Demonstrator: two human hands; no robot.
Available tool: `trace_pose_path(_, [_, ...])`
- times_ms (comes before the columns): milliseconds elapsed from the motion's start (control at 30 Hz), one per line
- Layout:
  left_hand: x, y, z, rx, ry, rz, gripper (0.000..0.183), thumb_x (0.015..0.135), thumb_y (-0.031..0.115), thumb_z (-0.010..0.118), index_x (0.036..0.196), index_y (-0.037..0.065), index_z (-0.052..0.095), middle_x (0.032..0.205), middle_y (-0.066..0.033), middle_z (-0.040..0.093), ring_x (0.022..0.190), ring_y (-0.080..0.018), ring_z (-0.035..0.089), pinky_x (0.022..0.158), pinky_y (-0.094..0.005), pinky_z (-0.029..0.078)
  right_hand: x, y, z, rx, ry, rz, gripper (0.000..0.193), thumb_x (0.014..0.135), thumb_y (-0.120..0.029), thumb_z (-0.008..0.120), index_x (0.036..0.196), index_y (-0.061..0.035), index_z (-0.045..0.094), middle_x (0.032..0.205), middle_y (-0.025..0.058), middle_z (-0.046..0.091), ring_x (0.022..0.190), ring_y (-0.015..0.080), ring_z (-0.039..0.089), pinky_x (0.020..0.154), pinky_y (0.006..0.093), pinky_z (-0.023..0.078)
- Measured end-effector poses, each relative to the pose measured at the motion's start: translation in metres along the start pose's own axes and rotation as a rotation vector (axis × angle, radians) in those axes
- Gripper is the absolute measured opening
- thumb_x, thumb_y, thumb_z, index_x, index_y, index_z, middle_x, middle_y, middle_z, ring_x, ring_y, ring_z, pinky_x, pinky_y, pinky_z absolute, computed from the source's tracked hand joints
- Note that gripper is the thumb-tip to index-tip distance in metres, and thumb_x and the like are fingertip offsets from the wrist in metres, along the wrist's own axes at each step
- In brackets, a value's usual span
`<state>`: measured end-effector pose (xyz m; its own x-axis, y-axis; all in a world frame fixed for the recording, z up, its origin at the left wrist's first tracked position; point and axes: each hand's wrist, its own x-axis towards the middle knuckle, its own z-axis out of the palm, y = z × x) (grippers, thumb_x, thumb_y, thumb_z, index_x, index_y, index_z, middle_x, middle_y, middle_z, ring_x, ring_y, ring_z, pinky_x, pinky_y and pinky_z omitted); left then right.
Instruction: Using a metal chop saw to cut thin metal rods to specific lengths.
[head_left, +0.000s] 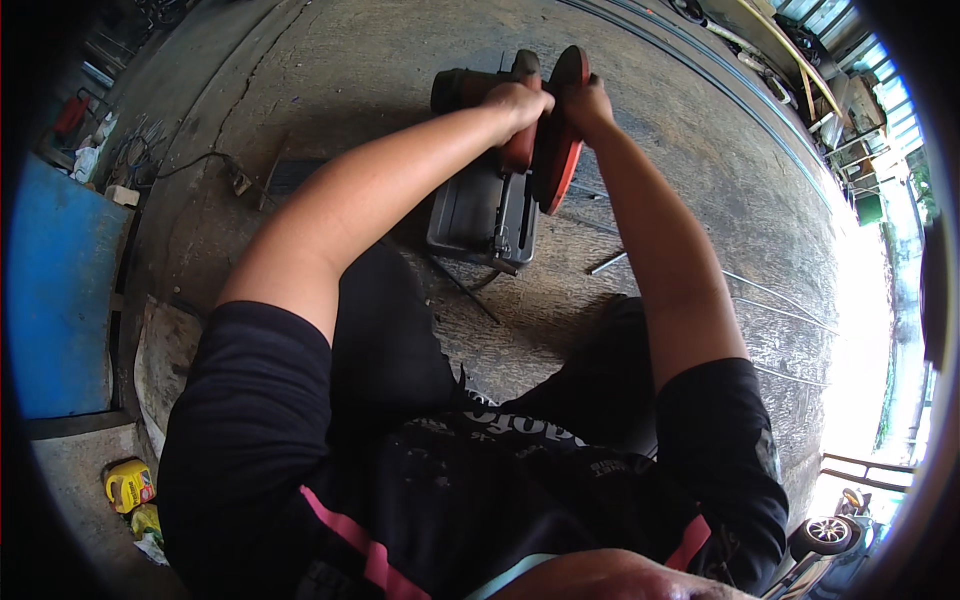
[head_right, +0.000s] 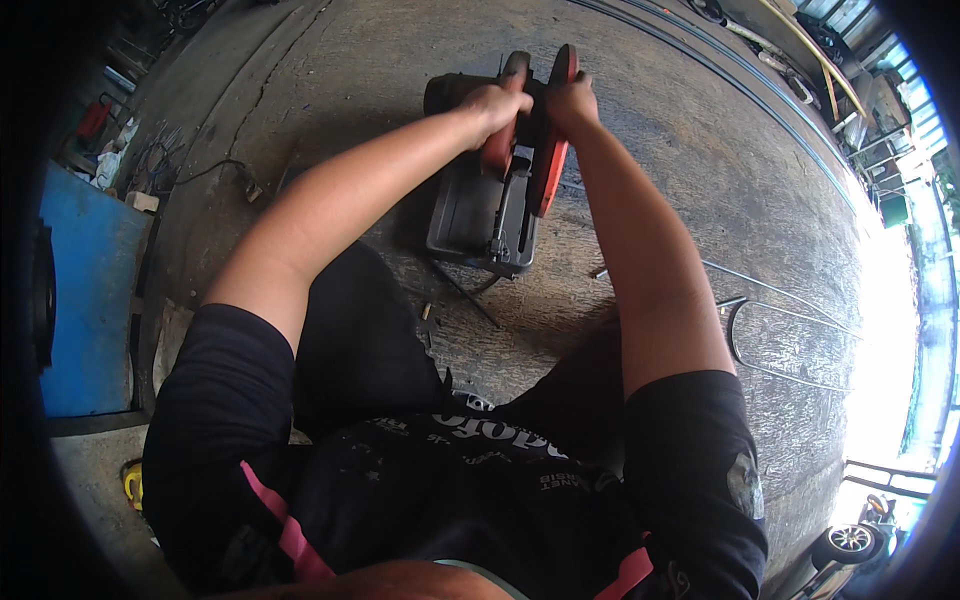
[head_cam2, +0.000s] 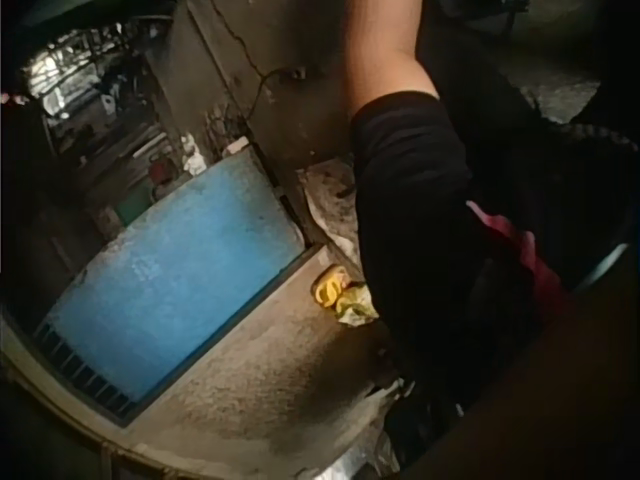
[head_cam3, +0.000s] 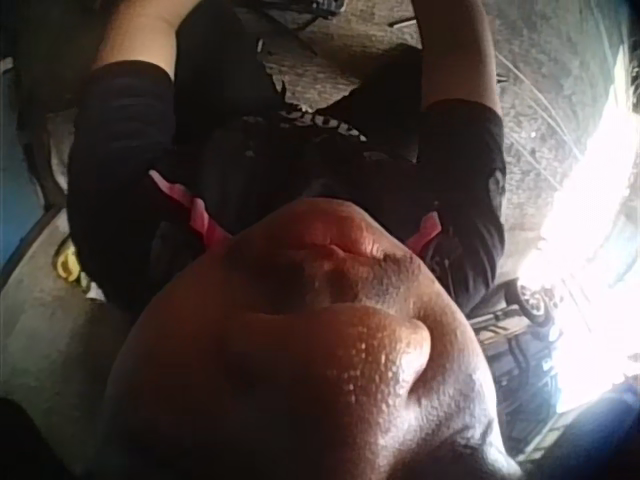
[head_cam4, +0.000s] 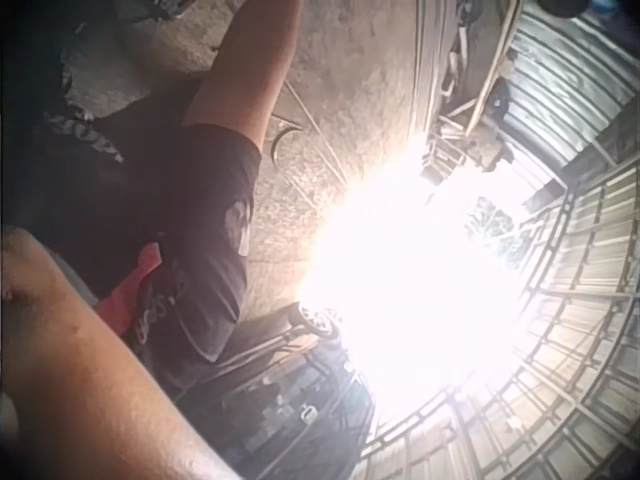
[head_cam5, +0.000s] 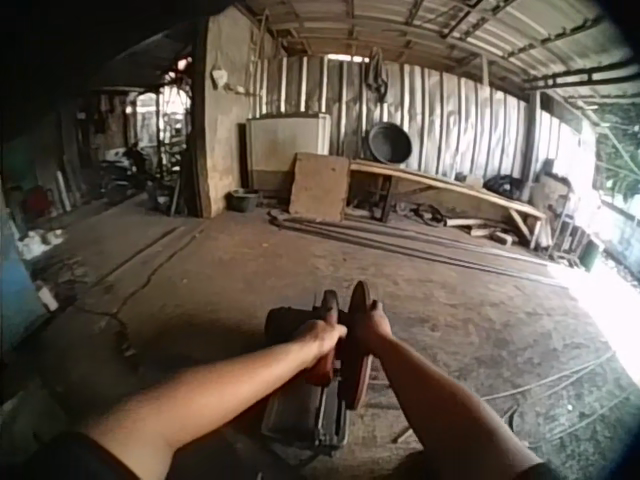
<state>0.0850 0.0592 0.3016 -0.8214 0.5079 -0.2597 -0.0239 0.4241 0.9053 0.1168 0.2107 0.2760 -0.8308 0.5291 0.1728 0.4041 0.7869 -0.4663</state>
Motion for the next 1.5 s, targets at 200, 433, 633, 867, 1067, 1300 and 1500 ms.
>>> trace_pose_path(200, [0.051, 0.04, -0.021, -0.049, -0.178, 0.051, 0.032, 0.069, 0.025, 0.062, 0.092, 0.003, 0.056, 0.08, -0.0143, 0.059, 0.069, -0.025, 0.06, 0.06, -0.0393, 0.05, 0.064, -0.019, -0.023, -0.173, -0.164, -0.035, 0.037, 0.082, -0.023, 0.048, 0.105, 0.004, 0.06, 0.11, 0.0297, 0.056, 0.1, 0.0373, 0.06, 0.082, 0.0382, 0.052])
trace_pose_path(433, [0.067, 0.064, -0.031, 0.17, -0.018, 0.252, 0.032, 0.065, 0.026, 0.064, 0.086, 0.002, 0.064, 0.091, -0.0168, 0.062, 0.079, -0.0268, 0.059, 0.07, -0.0401, 0.048, 0.08, -0.033, -0.034, -0.199, -0.156, 0.0, 0.036, 0.08, -0.021, 0.049, 0.105, 0.0021, 0.061, 0.108, 0.0247, 0.061, 0.101, 0.0335, 0.061, 0.084, 0.0406, 0.05])
trace_pose_path(633, [0.067, 0.062, -0.02, 0.104, -0.03, 0.284, 0.022, 0.061, 0.022, 0.064, 0.071, 0.003, 0.06, 0.071, -0.011, 0.057, 0.063, -0.0219, 0.056, 0.058, -0.0356, 0.047, 0.099, -0.002, -0.019, -0.196, -0.106, 0.069, 0.04, 0.081, -0.027, 0.048, 0.107, 0.0003, 0.06, 0.113, 0.0244, 0.058, 0.107, 0.0345, 0.057, 0.089, 0.0389, 0.047])
trace_pose_path(867, [0.041, 0.025, -0.013, -0.364, -0.233, 0.036, 0.024, 0.064, 0.015, 0.063, 0.084, 0.003, 0.055, 0.072, -0.0109, 0.057, 0.061, -0.0216, 0.058, 0.055, -0.0338, 0.052, 0.079, 0.014, 0.012, -0.091, -0.12, 0.126, 0.054, 0.074, -0.036, 0.057, 0.111, 0.0029, 0.056, 0.114, 0.0239, 0.058, 0.11, 0.0335, 0.055, 0.093, 0.0379, 0.045])
trace_pose_path(1067, [-0.009, 0.006, -0.008, -0.419, -0.208, -0.085, 0.021, 0.068, 0.014, 0.064, 0.083, 0.003, 0.055, 0.07, -0.0097, 0.055, 0.058, -0.0212, 0.055, 0.051, -0.0352, 0.047, 0.022, 0.009, 0.018, -0.006, 0.09, 0.15, 0.059, 0.071, -0.033, 0.063, 0.116, 0.001, 0.051, 0.116, 0.0241, 0.057, 0.111, 0.0343, 0.054, 0.094, 0.0382, 0.043])
trace_pose_path(1300, [-0.027, -0.02, 0.0, -0.365, -0.172, -0.131, 0.016, 0.069, 0.017, 0.062, 0.074, 0.004, 0.054, 0.062, -0.0073, 0.052, 0.051, -0.02, 0.052, 0.048, -0.036, 0.045, -0.038, -0.019, 0.008, 0.269, 0.205, 0.217, 0.053, 0.072, -0.026, 0.058, 0.119, -0.0032, 0.049, 0.113, 0.025, 0.058, 0.109, 0.0389, 0.054, 0.094, 0.0419, 0.042])
trace_pose_path(1500, [-0.04, -0.027, 0.0, -0.277, -0.127, -0.084, 0.018, 0.069, 0.018, 0.062, 0.074, 0.001, 0.056, 0.062, -0.0089, 0.054, 0.052, -0.0209, 0.055, 0.049, -0.0359, 0.047, -0.054, -0.023, 0.01, 0.295, 0.224, 0.222, 0.053, 0.075, -0.027, 0.056, 0.123, -0.0072, 0.046, 0.111, 0.0257, 0.058, 0.107, 0.0405, 0.055, 0.092, 0.0437, 0.043])
